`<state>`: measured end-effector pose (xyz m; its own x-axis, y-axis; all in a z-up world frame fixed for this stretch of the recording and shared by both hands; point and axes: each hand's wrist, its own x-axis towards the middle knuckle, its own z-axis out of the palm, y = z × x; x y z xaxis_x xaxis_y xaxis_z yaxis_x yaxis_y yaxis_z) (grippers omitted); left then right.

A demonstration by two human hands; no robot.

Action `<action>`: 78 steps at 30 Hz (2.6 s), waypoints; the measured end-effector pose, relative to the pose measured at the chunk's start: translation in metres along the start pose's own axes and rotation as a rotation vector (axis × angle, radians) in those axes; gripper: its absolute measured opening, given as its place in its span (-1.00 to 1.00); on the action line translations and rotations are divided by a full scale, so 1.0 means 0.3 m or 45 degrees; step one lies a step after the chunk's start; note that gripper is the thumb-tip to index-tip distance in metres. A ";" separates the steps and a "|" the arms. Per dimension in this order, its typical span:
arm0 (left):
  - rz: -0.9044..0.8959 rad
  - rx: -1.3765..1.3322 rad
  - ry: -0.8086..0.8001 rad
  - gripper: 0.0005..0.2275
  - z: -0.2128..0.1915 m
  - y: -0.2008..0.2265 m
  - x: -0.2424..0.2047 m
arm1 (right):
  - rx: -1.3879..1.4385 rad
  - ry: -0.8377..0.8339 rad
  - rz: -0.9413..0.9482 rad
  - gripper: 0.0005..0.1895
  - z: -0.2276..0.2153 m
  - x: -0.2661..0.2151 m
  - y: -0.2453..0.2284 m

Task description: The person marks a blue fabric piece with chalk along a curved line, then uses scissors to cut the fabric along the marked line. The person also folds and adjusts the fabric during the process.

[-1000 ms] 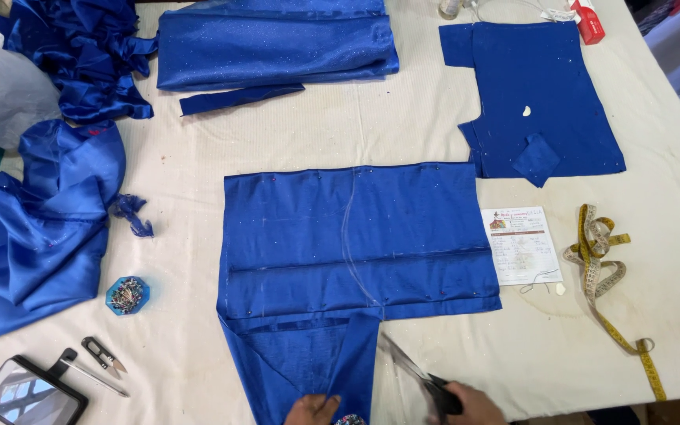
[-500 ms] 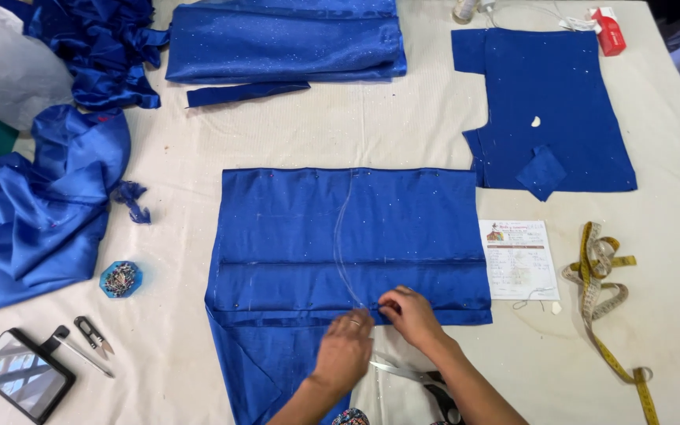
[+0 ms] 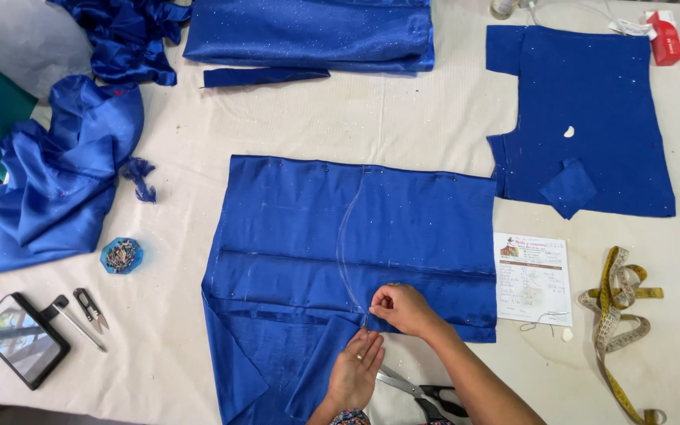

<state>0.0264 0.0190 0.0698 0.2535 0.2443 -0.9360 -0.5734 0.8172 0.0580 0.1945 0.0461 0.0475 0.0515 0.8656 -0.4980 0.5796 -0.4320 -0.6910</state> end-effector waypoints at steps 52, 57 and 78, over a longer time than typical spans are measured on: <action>0.157 -0.156 0.217 -0.64 0.184 -0.041 0.065 | 0.328 -0.018 0.141 -0.83 -0.128 -0.090 0.088; 0.150 -0.141 0.238 -0.65 0.184 -0.041 0.067 | 0.209 -0.011 -0.030 -0.75 -0.116 -0.078 0.127; 0.168 -0.136 0.230 -0.64 0.165 -0.050 0.098 | 0.105 0.041 -0.154 -0.69 -0.088 -0.075 0.153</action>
<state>0.0809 0.0398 0.0585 0.0329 0.2399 -0.9702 -0.6740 0.7221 0.1557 0.2413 0.0134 0.0409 0.0117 0.9198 -0.3923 0.5144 -0.3419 -0.7865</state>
